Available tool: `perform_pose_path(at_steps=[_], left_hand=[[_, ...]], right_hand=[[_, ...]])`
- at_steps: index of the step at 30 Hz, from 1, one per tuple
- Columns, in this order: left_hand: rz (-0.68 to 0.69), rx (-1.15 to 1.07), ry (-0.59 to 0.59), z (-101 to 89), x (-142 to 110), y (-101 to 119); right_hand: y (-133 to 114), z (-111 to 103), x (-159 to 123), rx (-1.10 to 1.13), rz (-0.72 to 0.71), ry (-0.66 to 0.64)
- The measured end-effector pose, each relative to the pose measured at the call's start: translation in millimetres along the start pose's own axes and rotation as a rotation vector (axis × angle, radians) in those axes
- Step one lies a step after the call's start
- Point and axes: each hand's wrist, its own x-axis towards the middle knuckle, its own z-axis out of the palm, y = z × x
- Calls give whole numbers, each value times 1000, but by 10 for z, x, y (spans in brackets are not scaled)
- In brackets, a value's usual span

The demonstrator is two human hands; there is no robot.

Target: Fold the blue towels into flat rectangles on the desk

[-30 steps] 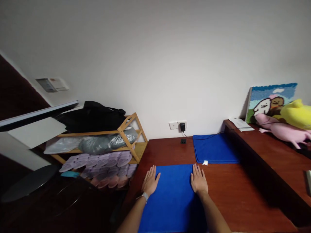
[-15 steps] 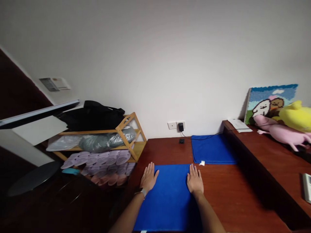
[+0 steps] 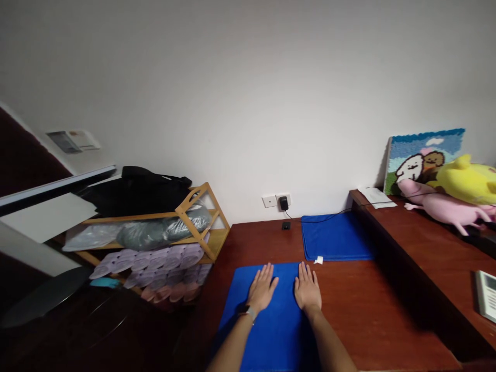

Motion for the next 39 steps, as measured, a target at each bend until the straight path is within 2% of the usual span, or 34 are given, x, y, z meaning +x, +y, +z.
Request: perform_pose_path(at_steps=[4, 6, 8, 12, 17, 20, 26, 31, 33, 35, 37, 39], left_hand=[[-193, 55, 35, -180, -298, -837], [-234, 62, 49, -197, -423, -1100], [-243, 59, 66, -177, -494, -1220], [-237, 47, 97, -141, -512, -1202], [-245, 30, 98, -198, -510, -1147], [-251, 31, 87, -216, -513, -1144], [-240, 33, 112, -156, -484, -1151], [-249, 42, 45, -238, -450, -1221], [-246, 53, 74, -296, -425, -1120], [-209, 59, 145, -303, -397, -830], [-109, 31, 164, -225, -381, -348], [91, -32, 89, -73, -383, 217]], right_hand=[[16, 32, 8, -4, 3, 3], [33, 70, 13, -8, 2, 14], [49, 113, 16, -16, 2, 21], [55, 160, 31, -37, 13, 14], [26, 85, 20, -40, 25, -26], [21, 62, -94, -32, 47, -28], [24, 153, -394, -40, 8, -24], [-11, 92, -445, -26, -5, -15], [-29, 61, -445, -23, -5, -16], [-42, 43, -447, -23, 0, -18], [-42, 37, -451, -23, 0, -17], [-29, 41, -456, -33, -13, -23]])
